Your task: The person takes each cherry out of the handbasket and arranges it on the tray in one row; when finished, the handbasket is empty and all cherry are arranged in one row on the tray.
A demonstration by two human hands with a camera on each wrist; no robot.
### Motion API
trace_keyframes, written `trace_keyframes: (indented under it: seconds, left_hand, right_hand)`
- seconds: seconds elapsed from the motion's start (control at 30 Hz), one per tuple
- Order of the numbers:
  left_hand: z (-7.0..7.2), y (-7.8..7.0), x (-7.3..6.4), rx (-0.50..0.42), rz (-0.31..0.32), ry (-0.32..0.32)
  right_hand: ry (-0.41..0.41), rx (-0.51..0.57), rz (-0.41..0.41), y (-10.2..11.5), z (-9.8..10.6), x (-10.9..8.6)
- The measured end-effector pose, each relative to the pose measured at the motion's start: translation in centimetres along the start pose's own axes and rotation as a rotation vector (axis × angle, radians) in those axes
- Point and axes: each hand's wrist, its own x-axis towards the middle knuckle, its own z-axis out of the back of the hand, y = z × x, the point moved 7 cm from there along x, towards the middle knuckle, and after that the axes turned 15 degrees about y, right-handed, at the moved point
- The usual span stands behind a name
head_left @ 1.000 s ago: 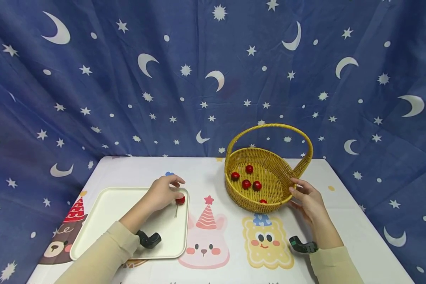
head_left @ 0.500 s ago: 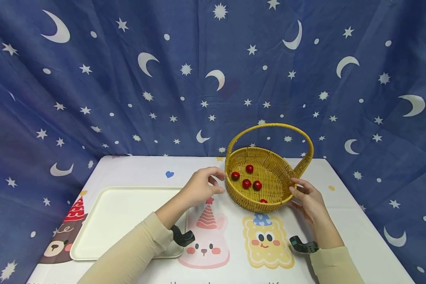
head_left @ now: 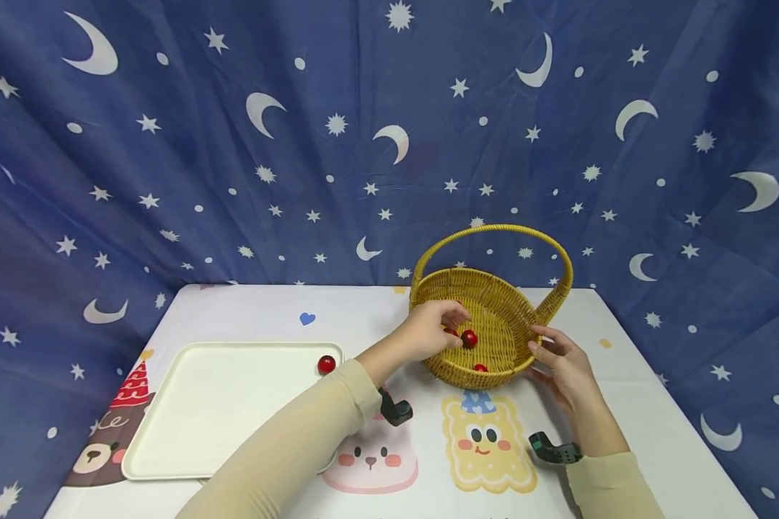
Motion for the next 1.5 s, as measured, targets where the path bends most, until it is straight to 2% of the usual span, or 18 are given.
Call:
trace_keyframes:
  seconds: [0.23,0.4,0.53,0.73,0.93,1.2,1.4,1.5]
  left_hand:
    - [-0.7,0.6,3.2,0.097,0.025,0.113]
    - [-1.1,1.2,4.4,0.103,0.050,0.172]
    - [-1.7,1.6,5.0,0.150,0.057,0.223]
    - [-2.1,2.1,5.4,0.244,0.091,0.257]
    - [-3.0,1.9,6.3,0.400,0.077,0.287]
    - [-3.8,2.3,6.7,0.469,0.124,0.290]
    - [-3.9,1.8,6.2,0.481,0.122,0.300]
    - [-3.6,1.3,5.9,0.502,0.112,0.267]
  right_hand:
    - [0.008,-0.006,0.021,0.5,0.1,-0.1]
    - [0.008,0.001,0.015,0.3,-0.1,-0.1]
    - [-0.003,0.011,0.012,0.2,-0.4,-0.1]
    - [0.010,0.004,0.017,0.2,-0.8,0.0]
    - [0.005,-0.018,0.023,0.2,-0.4,-0.1]
    - [-0.009,-0.014,0.015,0.2,-0.1,-0.2]
    - [-0.005,-0.010,0.014,0.1,-0.1,-0.1]
    - [-0.004,-0.008,0.012,0.1,-0.1,-0.1]
